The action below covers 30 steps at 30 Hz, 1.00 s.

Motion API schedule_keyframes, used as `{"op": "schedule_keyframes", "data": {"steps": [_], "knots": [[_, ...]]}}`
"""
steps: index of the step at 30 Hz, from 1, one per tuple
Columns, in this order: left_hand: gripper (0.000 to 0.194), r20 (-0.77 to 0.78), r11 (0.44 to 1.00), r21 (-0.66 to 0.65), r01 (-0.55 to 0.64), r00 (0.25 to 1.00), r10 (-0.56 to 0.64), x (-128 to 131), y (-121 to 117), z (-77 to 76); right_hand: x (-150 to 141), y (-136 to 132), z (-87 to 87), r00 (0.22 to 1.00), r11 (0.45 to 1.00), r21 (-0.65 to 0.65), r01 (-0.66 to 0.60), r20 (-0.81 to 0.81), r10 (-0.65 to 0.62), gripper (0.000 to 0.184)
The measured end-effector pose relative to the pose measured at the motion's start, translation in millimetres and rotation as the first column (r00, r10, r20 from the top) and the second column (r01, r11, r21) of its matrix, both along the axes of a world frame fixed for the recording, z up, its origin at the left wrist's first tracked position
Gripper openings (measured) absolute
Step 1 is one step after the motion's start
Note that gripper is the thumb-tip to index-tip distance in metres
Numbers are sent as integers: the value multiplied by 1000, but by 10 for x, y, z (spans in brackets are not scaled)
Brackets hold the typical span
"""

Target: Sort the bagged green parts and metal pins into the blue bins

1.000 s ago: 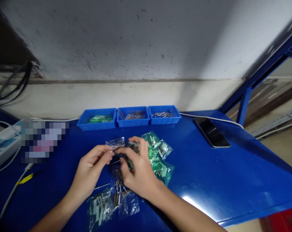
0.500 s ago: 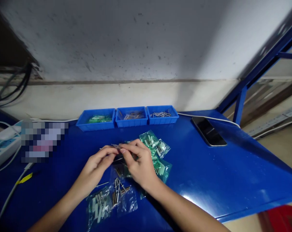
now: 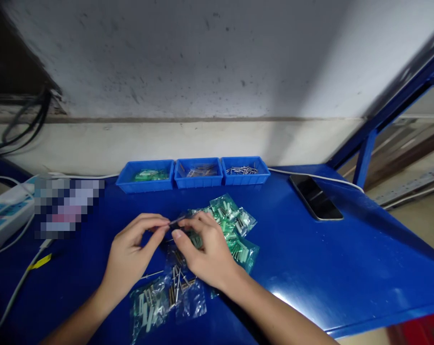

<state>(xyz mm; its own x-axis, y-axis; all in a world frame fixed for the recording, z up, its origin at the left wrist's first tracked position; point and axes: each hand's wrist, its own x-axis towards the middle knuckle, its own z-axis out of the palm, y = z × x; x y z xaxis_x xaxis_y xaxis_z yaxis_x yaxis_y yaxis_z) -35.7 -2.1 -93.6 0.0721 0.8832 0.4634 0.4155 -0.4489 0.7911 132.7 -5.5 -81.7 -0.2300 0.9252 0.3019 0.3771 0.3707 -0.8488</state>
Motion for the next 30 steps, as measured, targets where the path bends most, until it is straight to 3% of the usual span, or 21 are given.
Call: {"op": "schedule_keyframes", "data": {"steps": [3, 6, 8, 10, 13, 15, 17, 19, 22, 25, 28, 30], "knots": [[16, -203, 975, 219, 49, 979, -4, 30, -60, 37, -7, 14, 15, 997, 998, -48, -29, -70, 26, 23], [18, -267, 971, 235, 36, 963, 29, 68, -112, 51, -4, 36, -22, 992, 999, -32, 42, -120, -45, 20], [17, -251, 992, 118, 49, 968, -18, 75, -121, 53, 12, 65, -56, 984, 994, 3, 110, -140, -109, 17], [16, -138, 992, -93, 90, 985, -103, 69, -104, 50, 32, 90, -79, 976, 987, 56, 151, -166, -140, 14], [35, 165, 909, -383, 166, 980, -109, 52, -52, 33, 44, 84, -86, 981, 982, 160, 103, -180, -74, 14], [41, 325, 850, -481, 214, 944, -54, 42, -17, 12, 40, 51, -84, 991, 970, 242, 41, -135, -8, 19], [34, 402, 810, -527, 257, 915, -29, 33, 7, -8, 36, 15, -86, 998, 951, 308, -8, -59, 27, 26], [24, 408, 810, -526, 259, 913, -27, 23, 19, -22, 37, -6, -88, 999, 947, 320, -33, 10, 31, 33], [16, 300, 904, -402, 145, 954, -20, 6, 13, -25, 54, 4, -70, 998, 980, 195, -43, 51, 34, 32], [11, 48, 995, -97, 33, 998, -29, -8, -13, -12, 77, 45, -23, 994, 995, -20, -97, -41, 96, 24], [20, -218, 976, 205, 68, 976, -22, -6, -45, -6, 83, 91, -1, 971, 966, -194, -172, -201, 133, 21], [25, -323, 962, 248, 117, 946, -32, 8, -60, -16, 75, 114, -21, 965, 957, -244, -157, -244, 96, 25]]}}
